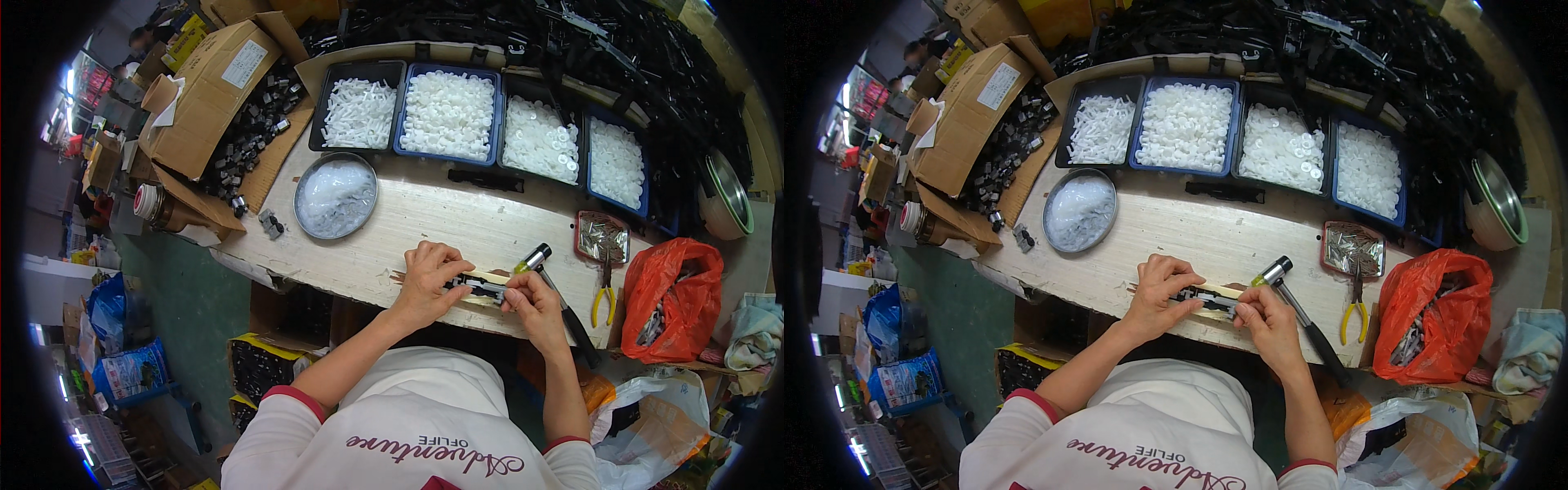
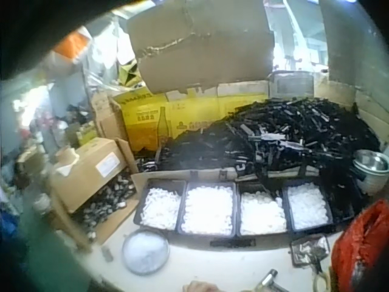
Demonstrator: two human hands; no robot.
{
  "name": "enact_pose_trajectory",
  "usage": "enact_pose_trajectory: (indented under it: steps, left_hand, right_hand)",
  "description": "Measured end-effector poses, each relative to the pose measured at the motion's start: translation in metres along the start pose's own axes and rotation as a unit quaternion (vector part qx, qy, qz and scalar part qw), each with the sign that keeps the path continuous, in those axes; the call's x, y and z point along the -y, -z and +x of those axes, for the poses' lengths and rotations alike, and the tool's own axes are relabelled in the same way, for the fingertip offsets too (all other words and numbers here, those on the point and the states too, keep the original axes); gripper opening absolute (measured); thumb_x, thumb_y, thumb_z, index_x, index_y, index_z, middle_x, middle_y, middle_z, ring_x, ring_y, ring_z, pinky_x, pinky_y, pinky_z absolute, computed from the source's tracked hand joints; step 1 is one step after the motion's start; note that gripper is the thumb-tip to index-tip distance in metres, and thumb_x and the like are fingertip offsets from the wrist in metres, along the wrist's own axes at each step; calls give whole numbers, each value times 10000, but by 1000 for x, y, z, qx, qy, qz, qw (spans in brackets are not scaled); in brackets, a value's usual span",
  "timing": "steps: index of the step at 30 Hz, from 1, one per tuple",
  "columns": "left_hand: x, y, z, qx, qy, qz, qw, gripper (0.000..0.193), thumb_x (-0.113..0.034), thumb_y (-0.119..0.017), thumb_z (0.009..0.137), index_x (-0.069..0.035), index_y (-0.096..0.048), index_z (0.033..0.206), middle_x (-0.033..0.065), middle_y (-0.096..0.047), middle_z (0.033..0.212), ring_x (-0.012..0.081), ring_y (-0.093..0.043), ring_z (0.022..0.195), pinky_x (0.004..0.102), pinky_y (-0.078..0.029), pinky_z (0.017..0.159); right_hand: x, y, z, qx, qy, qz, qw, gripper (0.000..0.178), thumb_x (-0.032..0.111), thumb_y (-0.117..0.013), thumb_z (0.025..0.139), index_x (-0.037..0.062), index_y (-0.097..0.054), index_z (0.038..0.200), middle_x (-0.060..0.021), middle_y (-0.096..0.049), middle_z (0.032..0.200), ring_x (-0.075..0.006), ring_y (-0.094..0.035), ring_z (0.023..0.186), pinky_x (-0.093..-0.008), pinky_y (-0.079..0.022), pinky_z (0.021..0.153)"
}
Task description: The person assembles small lock mechanisms at a workbench. They place a black metal housing into a wooden jig, insert a white plastic component, and secure it with a metal pin using a hammer. The person repeats this process for multiple units, handling the components and tools with both hands.
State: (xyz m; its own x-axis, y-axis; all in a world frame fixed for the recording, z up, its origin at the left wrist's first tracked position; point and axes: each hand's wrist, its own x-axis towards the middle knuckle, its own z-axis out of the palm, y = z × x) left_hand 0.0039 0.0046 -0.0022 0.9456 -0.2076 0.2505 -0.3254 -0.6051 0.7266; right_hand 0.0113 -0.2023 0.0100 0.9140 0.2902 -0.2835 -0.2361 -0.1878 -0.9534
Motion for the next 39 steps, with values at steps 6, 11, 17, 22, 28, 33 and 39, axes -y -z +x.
enact_pose_trajectory:
  steps: [6, 11, 17, 22, 28, 33, 39]
  left_hand:
    - [1, -1, -2, -12, -2, -7, 1000, 280, -169, -729, 648, -107, -651, 910, 15, -543, 918, 182, -445, 908, 332, -267, 806]
    - [0, -2, -2, -19, -10, -10, 1000, 185, -161, -728, 648, -124, -665, 817, -3, -546, 883, 171, -444, 883, 331, -259, 795]
    - [3, -5, -3, -27, -38, -10, 999, 125, -116, -727, 632, -151, -670, 737, -24, -547, 849, 167, -443, 879, 335, -255, 791]
    - [2, -4, -2, -20, -48, 1, 999, 134, -105, -725, 625, -154, -670, 737, -25, -547, 839, 173, -446, 883, 339, -255, 789]
    - [4, -5, -3, -27, -56, 8, 998, 141, -93, -724, 623, -149, -667, 739, -24, -550, 846, 178, -450, 883, 346, -258, 786]
    - [2, -4, -2, -26, -61, 13, 998, 152, -86, -727, 617, -148, -660, 739, -19, -550, 849, 182, -455, 871, 347, -262, 783]
    - [4, -5, -5, -40, -70, 22, 996, 163, -87, -724, 619, -145, -651, 752, -14, -543, 860, 187, -463, 864, 350, -268, 782]
  right_hand:
    - [0, -1, 0, -17, -5, -12, 1000, 55, 43, -553, 854, 1, -520, 862, -2, -539, 693, -49, -504, 609, -186, -404, 567]
    - [5, 0, 2, -22, -31, -48, 998, 55, 38, -567, 841, 9, -521, 843, 15, -510, 624, -40, -454, 552, -185, -362, 515]
    - [2, 4, 5, -37, -60, -91, 993, 89, 39, -593, 809, 21, -509, 792, 22, -487, 567, -41, -413, 501, -203, -331, 470]
    - [-4, 8, 12, -26, -84, -61, 994, 106, 53, -620, 772, 23, -519, 764, 16, -487, 548, -49, -399, 497, -226, -321, 462]
    - [-6, 8, 11, -26, -109, -73, 991, 130, 75, -645, 751, 28, -523, 749, 14, -498, 533, -58, -418, 483, -235, -345, 465]
    - [0, 8, 14, -36, -101, -151, 983, 128, 95, -643, 732, 29, -535, 711, -36, -520, 532, -125, -470, 468, -279, -381, 477]
    - [33, -5, 56, -95, 192, -429, 878, 63, 69, -572, 739, 32, -587, 788, -117, -574, 716, -296, -562, 684, -384, -450, 606]
